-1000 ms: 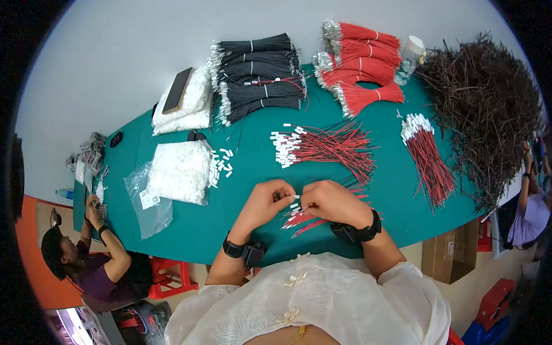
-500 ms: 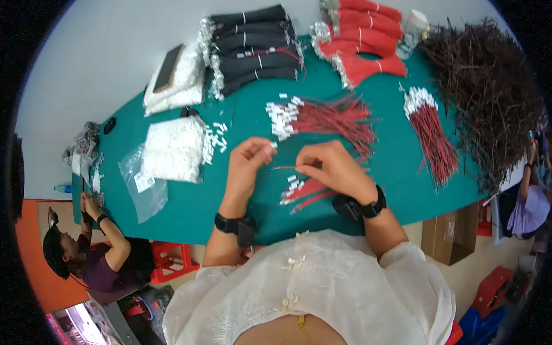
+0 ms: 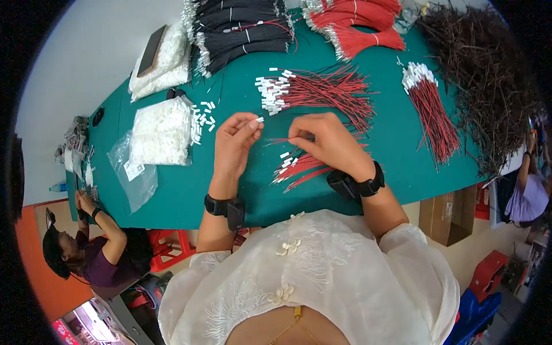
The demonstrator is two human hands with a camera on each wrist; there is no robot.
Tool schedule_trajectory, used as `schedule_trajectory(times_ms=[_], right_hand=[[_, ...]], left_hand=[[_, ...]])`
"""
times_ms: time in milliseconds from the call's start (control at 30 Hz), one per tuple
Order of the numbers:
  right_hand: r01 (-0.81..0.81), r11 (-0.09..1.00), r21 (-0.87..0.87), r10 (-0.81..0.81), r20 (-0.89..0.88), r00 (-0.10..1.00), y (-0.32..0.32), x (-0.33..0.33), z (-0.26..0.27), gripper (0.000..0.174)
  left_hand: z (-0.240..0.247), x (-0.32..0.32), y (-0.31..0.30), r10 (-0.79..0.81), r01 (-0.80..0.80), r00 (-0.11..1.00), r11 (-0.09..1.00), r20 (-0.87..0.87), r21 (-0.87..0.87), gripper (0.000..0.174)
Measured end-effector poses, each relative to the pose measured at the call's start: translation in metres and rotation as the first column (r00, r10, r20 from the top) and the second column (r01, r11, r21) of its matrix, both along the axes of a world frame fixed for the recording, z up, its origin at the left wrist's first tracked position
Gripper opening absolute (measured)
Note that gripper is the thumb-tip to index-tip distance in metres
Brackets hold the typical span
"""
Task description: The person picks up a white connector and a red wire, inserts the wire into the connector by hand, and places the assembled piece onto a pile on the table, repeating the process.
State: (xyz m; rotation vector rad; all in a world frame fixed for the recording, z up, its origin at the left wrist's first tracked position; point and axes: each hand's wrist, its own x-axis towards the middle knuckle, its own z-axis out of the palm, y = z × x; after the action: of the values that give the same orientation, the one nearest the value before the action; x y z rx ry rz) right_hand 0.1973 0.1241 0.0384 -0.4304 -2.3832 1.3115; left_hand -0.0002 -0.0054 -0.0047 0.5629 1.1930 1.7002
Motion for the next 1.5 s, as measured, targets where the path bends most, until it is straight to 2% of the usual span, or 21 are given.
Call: schedule_trajectory(times_ms=[67, 100, 200, 233, 333, 367, 467, 600, 1133, 1500], right_hand=[[-0.015, 0.987, 0.162, 0.030, -0.087, 0.996, -0.001, -0.001, -0.007, 0.008], [-0.019, 0.987, 0.159, 0.032, -0.083, 0.996, -0.002, -0.001, -0.007, 0.008], [0.048, 0.995, -0.085, -0.057, -0.102, 0.993, -0.007, -0.002, -0.003, 0.007], [0.049, 0.995, -0.087, -0.058, -0.101, 0.993, -0.008, -0.002, -0.001, 0.007], [0.202, 0.960, -0.196, -0.223, -0.092, 0.970, -0.008, 0.000, 0.005, 0.006], [0.203, 0.959, -0.198, -0.223, -0.089, 0.971, -0.008, 0.000, 0.008, 0.006], [0.291, 0.954, 0.075, -0.264, -0.250, 0.932, -0.007, -0.003, 0.013, 0.009], [0.284, 0.942, 0.178, -0.227, -0.281, 0.932, -0.003, -0.003, 0.006, 0.012], [0.297, 0.919, 0.261, -0.210, -0.315, 0.926, -0.003, -0.006, -0.001, 0.017], [0.319, 0.922, 0.218, -0.250, -0.295, 0.922, -0.005, -0.008, 0.002, 0.010]], left_hand=[[-0.002, -0.001, 0.000, -0.012, 0.012, 1.000, 1.000, 0.007, 0.016, 0.014], [-0.001, 0.000, 0.000, -0.009, 0.009, 1.000, 1.000, 0.010, 0.013, 0.014], [0.002, 0.001, -0.001, 0.011, -0.010, 0.999, 1.000, -0.037, 0.017, 0.015], [0.003, 0.001, -0.001, 0.010, -0.009, 0.999, 1.000, -0.036, 0.015, 0.015], [0.003, 0.001, -0.001, -0.004, 0.005, 1.000, 1.000, -0.028, 0.016, 0.017], [0.004, 0.002, -0.001, -0.004, 0.004, 1.000, 1.000, -0.025, 0.014, 0.017], [0.007, 0.003, -0.001, -0.026, 0.026, 0.998, 1.000, -0.063, 0.007, 0.017], [0.005, 0.002, -0.002, -0.052, 0.053, 0.996, 0.999, -0.068, 0.010, 0.017], [0.005, 0.004, -0.002, -0.128, 0.129, 0.981, 0.992, -0.147, -0.003, 0.016], [0.007, 0.005, -0.002, -0.104, 0.108, 0.985, 0.994, -0.141, 0.020, 0.017]])
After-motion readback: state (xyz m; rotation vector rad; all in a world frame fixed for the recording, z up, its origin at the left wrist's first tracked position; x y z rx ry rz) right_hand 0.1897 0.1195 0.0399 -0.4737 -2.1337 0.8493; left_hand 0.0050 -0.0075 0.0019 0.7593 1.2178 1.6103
